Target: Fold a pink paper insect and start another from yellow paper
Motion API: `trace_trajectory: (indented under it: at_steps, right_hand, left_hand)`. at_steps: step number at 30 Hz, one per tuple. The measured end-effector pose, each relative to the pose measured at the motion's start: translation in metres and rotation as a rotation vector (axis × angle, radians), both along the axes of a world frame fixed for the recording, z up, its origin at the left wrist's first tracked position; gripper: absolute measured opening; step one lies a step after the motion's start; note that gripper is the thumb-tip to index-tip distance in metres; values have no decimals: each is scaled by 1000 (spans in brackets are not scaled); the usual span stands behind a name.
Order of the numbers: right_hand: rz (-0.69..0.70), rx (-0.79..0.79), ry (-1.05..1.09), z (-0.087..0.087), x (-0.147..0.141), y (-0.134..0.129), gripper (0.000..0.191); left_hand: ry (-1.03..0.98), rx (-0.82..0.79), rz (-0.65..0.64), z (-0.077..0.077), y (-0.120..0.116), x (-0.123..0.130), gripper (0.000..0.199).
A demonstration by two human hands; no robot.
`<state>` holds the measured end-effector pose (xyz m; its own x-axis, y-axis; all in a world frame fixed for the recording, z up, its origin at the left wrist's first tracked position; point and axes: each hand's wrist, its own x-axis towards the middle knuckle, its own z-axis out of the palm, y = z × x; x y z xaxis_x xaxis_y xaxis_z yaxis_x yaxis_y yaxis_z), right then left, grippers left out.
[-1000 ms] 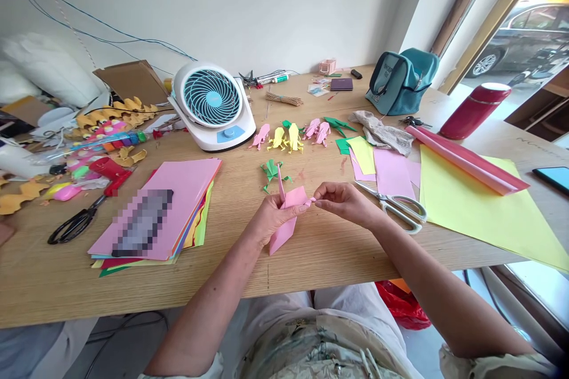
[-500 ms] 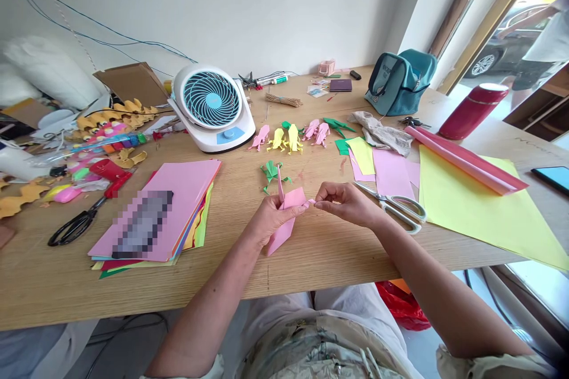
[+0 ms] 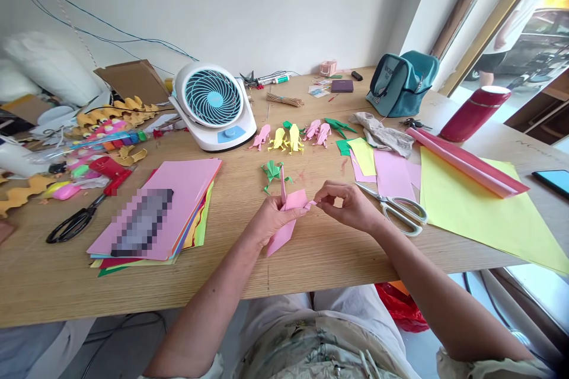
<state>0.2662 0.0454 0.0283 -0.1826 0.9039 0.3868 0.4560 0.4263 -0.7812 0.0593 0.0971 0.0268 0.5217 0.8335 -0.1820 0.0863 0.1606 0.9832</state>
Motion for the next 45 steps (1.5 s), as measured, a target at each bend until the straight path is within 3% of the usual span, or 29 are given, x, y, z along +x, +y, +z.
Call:
trace_trajectory:
  at_steps: [6,11,15,21,27,31,37,42,45]
  right_hand:
    - [-34,-128,94,-4,-4,-2,14]
    - [15,-177,190,-4,-6,-3,24]
    - [-41,-186,196,-10,-8,-2,25]
    - [-45,-128,324,-19,-14,3,25]
    - [-119,-97,290,-12,-21,-1,27]
    - [-126,66,209,-7,-23,-4,29]
    - [-152,289,-7,-10,-23,-6,54]
    - [-160,257,-31,-13,-23,-5,59]
    - [-174,221,14,-11,-21,-3,47]
  left_hand:
    - [47,47,18,1,-1,1,32]
    - [59,48,22,0,0,1,34]
    - [80,103,36,-1,-1,3,34]
    - [151,215,77,-1,-4,6,32]
    - [103,150,92,0,-5,8,33]
    - [74,102,76,0,-4,9,39]
    - [74,88,88,2,-8,12,38]
    - [66,147,118,0,-8,13,35]
    - [30,144,176,-1,-7,13,33]
